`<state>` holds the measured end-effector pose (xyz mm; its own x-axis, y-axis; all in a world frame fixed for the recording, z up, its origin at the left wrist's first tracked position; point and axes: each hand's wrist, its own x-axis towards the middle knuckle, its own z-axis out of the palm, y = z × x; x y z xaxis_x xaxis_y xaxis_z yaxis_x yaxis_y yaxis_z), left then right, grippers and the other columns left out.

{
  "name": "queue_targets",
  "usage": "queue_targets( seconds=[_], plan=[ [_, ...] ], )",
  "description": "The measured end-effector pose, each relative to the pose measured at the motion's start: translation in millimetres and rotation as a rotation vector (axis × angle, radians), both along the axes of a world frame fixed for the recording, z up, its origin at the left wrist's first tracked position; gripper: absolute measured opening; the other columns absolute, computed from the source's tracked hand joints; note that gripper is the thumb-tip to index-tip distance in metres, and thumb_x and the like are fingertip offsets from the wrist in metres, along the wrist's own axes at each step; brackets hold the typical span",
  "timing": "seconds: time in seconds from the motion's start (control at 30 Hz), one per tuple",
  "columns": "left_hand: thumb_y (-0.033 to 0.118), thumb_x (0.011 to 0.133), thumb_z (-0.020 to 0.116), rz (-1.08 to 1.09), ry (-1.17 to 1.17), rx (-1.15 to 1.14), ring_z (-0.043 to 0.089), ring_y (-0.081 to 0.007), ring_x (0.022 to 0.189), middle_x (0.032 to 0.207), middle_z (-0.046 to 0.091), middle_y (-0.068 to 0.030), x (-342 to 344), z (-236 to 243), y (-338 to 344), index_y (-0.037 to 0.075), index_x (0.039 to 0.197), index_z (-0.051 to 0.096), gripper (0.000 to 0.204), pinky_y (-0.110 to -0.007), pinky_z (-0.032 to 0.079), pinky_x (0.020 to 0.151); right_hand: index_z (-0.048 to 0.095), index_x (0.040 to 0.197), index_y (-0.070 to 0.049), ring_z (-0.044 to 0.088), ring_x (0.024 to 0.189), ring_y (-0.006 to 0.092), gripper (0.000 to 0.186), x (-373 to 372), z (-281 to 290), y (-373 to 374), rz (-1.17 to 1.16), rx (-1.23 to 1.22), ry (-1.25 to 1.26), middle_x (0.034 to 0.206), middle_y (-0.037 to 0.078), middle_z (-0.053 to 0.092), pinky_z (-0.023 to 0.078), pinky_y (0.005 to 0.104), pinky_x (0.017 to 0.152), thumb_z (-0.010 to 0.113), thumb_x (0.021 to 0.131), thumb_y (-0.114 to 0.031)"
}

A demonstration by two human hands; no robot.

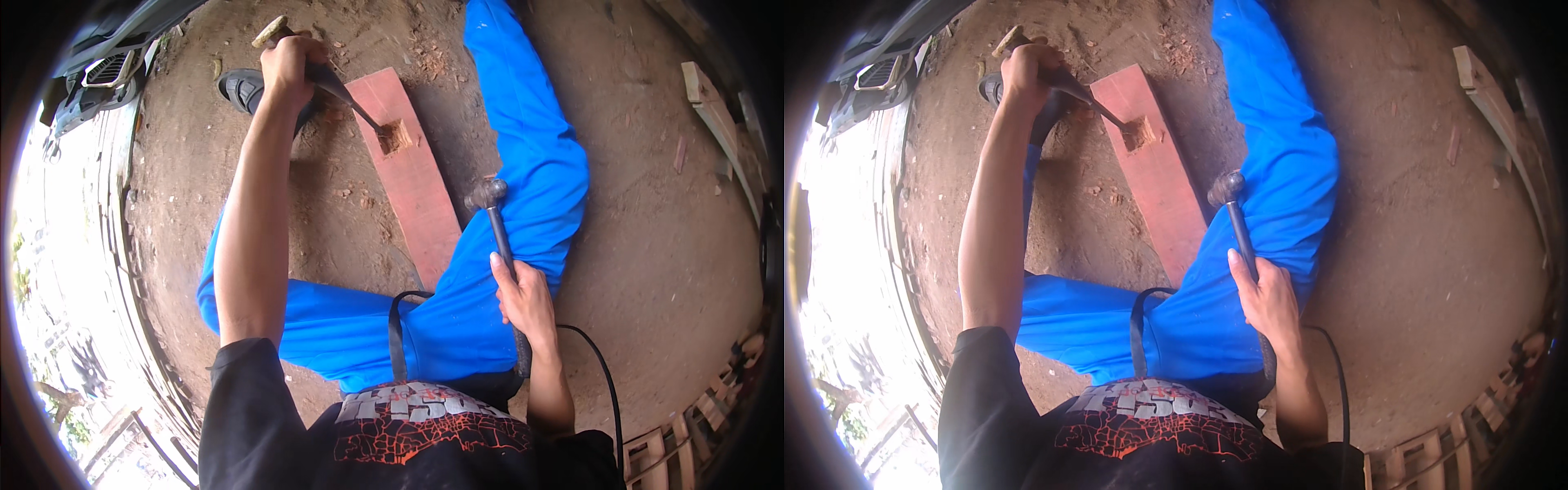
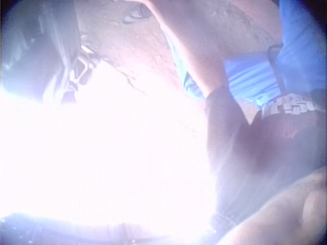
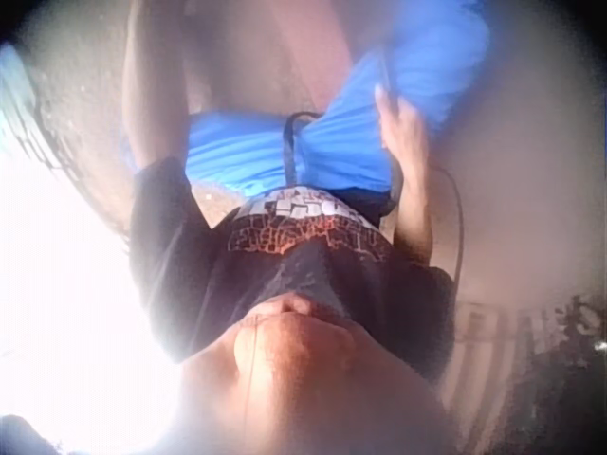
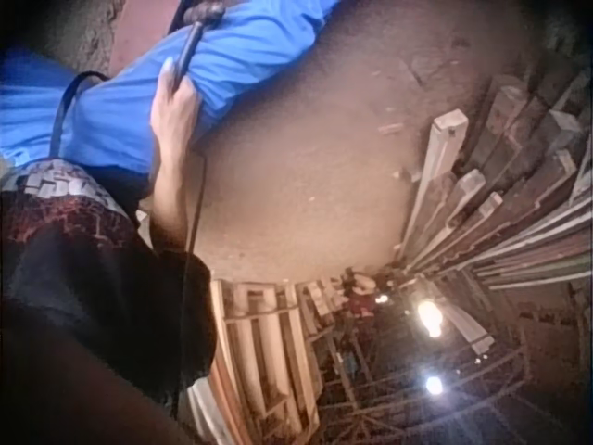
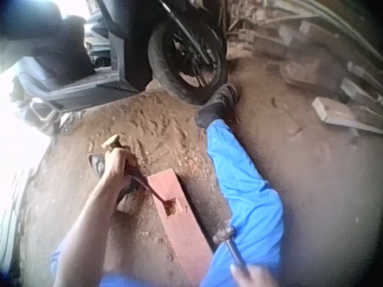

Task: The person sits on the ground and uses a hammer and chisel to carve a rectangular recess into a red-painted wooden plank. They repeatedly strike the chisel to remove wood chips and occasionally clear debris from the work area.

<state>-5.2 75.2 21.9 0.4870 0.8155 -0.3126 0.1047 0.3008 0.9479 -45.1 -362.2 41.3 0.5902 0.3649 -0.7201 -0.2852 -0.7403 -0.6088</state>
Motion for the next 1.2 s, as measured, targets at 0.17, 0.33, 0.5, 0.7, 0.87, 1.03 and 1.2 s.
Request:
queue_targets(
  seconds=[0.17, 0.33, 0.5, 0.7, 0.87, 1.03, 1.2],
  plan=[
    [-0.005, 0.067, 0.060, -0.018, 0.025, -0.025, 0.061, -0.0287, 0.061, 0.070, 0.062, -0.0175, 7, -7, 2, -0.007, 0.072, 0.062, 0.005, -0.041, 0.051, 0.055, 0.058, 0.078, -0.001, 0.051, 0.043, 0.0112, 0.054, 0, 1, 1, 0.014, 0.006, -0.001, 0.054, 0.002, 0.049, 0.044, 0.0299, 0.038, 0.058, 0.101, -0.049],
    [-0.002, 0.071, 0.058, -0.045, 0.082, -0.023, 0.059, -0.0266, 0.056, 0.066, 0.062, -0.0167, 24, -10, -10, -0.007, 0.074, 0.065, 0.009, -0.038, 0.047, 0.050, 0.057, 0.077, -0.002, 0.050, 0.043, 0.0102, 0.054, -1, 1, 1, 0.013, 0.003, -0.011, 0.053, 0.001, 0.048, 0.043, 0.0298, 0.038, 0.057, 0.102, -0.050],
    [-0.006, 0.070, 0.057, -0.200, -0.037, 0.155, 0.060, -0.0273, 0.063, 0.077, 0.061, -0.0166, 33, 8, -13, -0.005, 0.089, 0.061, 0.020, -0.039, 0.050, 0.059, 0.056, 0.077, -0.004, 0.048, 0.043, 0.0092, 0.052, 1, 2, 3, -0.005, -0.016, 0.033, 0.054, 0.000, 0.047, 0.042, 0.0287, 0.038, 0.057, 0.102, -0.049],
    [-0.012, 0.062, 0.054, -0.152, -0.129, 0.152, 0.052, -0.0189, 0.053, 0.062, 0.051, -0.0059, 29, 14, -36, 0.004, 0.072, 0.052, 0.019, -0.029, 0.037, 0.048, 0.055, 0.076, -0.004, 0.048, 0.043, 0.0086, 0.052, 4, 3, 6, -0.010, -0.045, 0.073, 0.054, -0.001, 0.047, 0.042, 0.0282, 0.038, 0.058, 0.101, -0.049],
    [-0.007, 0.063, 0.057, -0.166, -0.077, 0.209, 0.052, -0.0186, 0.054, 0.063, 0.054, -0.0065, 33, 1, -45, 0.004, 0.073, 0.054, 0.015, -0.031, 0.037, 0.049, 0.057, 0.077, -0.002, 0.052, 0.042, 0.0127, 0.054, 5, 1, 7, 0.011, -0.045, 0.056, 0.053, 0.003, 0.050, 0.044, 0.0307, 0.039, 0.058, 0.101, -0.050],
    [-0.003, 0.076, 0.058, -0.112, 0.142, 0.050, 0.062, -0.0276, 0.063, 0.077, 0.062, -0.0158, 39, -3, -21, -0.006, 0.092, 0.062, 0.017, -0.041, 0.052, 0.057, 0.062, 0.077, 0.002, 0.060, 0.042, 0.0212, 0.059, 6, 2, 7, 0.025, -0.089, 0.039, 0.051, 0.009, 0.055, 0.048, 0.0357, 0.043, 0.056, 0.101, -0.052],
    [-0.006, 0.074, 0.058, 0.014, -0.004, 0.019, 0.061, -0.0265, 0.061, 0.074, 0.061, -0.0165, 24, -3, -11, -0.005, 0.087, 0.060, 0.014, -0.039, 0.051, 0.055, 0.056, 0.077, -0.003, 0.049, 0.043, 0.0096, 0.051, 5, 3, 8, -0.003, -0.015, 0.036, 0.054, 0.000, 0.048, 0.042, 0.0290, 0.038, 0.059, 0.101, -0.047]
  ],
)
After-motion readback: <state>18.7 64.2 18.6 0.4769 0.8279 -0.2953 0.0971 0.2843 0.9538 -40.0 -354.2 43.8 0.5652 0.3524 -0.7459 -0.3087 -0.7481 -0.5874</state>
